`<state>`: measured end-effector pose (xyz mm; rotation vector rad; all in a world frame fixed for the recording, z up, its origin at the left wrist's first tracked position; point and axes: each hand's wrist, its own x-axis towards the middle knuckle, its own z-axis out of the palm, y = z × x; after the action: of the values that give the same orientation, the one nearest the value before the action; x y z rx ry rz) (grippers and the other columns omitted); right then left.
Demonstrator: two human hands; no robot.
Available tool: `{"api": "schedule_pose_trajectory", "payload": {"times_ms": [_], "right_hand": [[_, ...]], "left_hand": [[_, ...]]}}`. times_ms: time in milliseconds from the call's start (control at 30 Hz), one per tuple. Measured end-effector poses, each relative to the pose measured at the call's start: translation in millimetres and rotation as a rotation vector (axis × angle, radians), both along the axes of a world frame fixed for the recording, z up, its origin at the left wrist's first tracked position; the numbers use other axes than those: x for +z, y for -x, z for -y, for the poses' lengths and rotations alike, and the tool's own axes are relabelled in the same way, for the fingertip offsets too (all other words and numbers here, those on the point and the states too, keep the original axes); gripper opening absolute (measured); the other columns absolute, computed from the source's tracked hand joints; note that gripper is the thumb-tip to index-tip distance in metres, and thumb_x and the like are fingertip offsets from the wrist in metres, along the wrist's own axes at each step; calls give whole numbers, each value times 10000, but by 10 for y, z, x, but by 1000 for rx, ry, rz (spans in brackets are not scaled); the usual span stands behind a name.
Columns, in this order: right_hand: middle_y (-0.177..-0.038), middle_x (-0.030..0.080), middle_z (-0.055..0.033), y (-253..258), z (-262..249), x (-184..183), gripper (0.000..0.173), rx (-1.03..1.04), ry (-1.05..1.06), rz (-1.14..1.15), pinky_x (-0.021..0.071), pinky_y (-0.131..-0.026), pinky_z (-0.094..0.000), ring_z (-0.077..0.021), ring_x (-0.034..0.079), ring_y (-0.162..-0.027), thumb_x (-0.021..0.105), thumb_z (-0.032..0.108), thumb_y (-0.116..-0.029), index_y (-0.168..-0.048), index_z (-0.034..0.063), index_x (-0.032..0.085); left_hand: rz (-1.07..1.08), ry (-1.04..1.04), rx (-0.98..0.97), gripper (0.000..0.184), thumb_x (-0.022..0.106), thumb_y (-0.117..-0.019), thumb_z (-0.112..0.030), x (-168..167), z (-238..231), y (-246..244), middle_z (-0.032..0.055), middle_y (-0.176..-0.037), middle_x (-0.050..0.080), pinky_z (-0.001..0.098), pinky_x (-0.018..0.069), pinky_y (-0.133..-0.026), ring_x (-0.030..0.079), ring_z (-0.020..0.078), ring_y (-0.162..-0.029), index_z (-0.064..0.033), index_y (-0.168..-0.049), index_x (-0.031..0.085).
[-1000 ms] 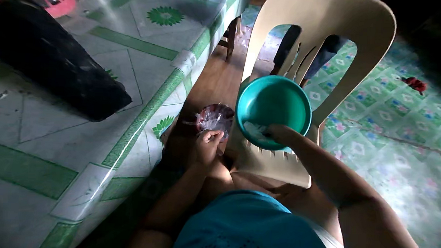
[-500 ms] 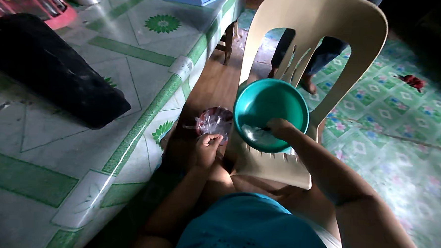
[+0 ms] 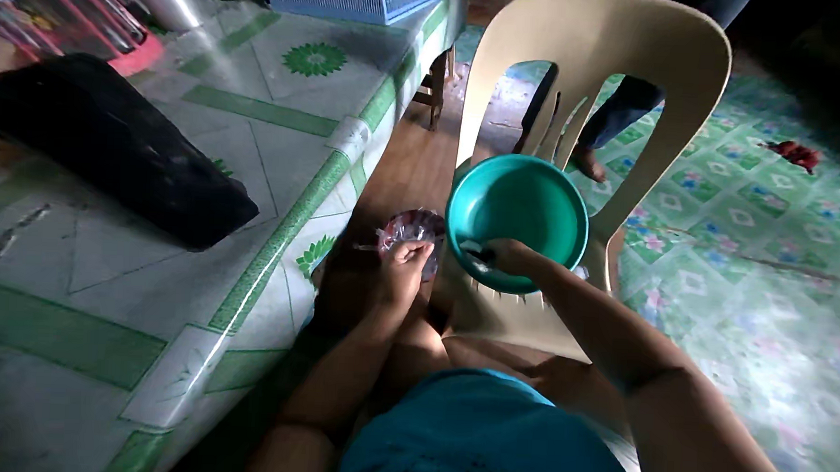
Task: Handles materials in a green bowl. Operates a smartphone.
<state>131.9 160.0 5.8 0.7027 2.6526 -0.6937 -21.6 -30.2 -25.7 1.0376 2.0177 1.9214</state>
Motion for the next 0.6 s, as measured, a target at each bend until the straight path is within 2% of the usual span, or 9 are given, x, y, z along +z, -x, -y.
{"api": "schedule_pose_trajectory", "payload": {"times_ms": [100,200,267,300,367,433,533,600], "right_hand": [[-1179,694,-210,-33,12,189,228,-43,72,-102,495,-1022,-549,-353,659,-1129,621,78,-1003,-1198,-16,693],[-1140,700,-198,-146,-111,230,208,-94,56,-181,522,-984,-536,-329,677,-1071,622,88,-1010,-1181,-7,692],[-1179,691,-206,-260,-193,332,236,-121,29,-182,506,-1007,-541,-343,665,-1111,598,82,-1019,-1219,-10,682],[-1203,684,-212,-323,-235,401,252,-131,14,-174,495,-1024,-541,-349,655,-1139,589,87,-1025,-1240,-13,674],[-1234,672,-218,-457,-314,504,273,-144,-14,-137,479,-1047,-539,-353,640,-1177,568,101,-1040,-1268,-16,662],[-1222,676,-223,-581,-411,510,267,-157,-33,-115,482,-1034,-549,-357,646,-1161,565,94,-1042,-1264,-14,665],[-1111,711,-194,-741,-632,348,193,-133,-89,-197,518,-976,-560,-340,681,-1058,615,60,-999,-1152,0,716],[-1093,724,-164,-794,-703,346,182,-136,-101,-210,530,-971,-559,-320,691,-1044,631,68,-991,-1138,28,731]], "left_hand": [[-136,-3,-68,184,756,-934,-172,509,-391,-24,105,-1012,727,331,585,-881,701,147,-937,-22,-1040,746],[-251,-126,-149,186,753,-929,-206,1003,-901,-132,89,-990,729,311,580,-885,696,141,-957,-43,-1019,760],[-281,-185,-210,174,768,-917,-205,1212,-1194,-246,71,-968,730,300,569,-872,688,128,-937,-54,-1002,766],[-292,-136,-249,184,764,-923,-226,1262,-1312,-280,70,-973,729,321,558,-875,678,138,-933,-61,-1005,765],[-292,100,-357,230,734,-951,-266,1252,-1484,-303,83,-1023,741,413,558,-932,697,183,-978,-61,-1053,757],[-290,311,-439,251,714,-963,-279,1078,-1605,-270,94,-1032,745,474,553,-955,708,212,-992,-57,-1076,749],[-328,480,-451,239,718,-960,-292,860,-1589,-217,85,-1029,748,492,551,-954,709,217,-995,-79,-1062,756],[-372,532,-451,238,723,-956,-300,783,-1527,-170,83,-1031,749,496,548,-957,708,220,-1002,-88,-1059,762]]}}
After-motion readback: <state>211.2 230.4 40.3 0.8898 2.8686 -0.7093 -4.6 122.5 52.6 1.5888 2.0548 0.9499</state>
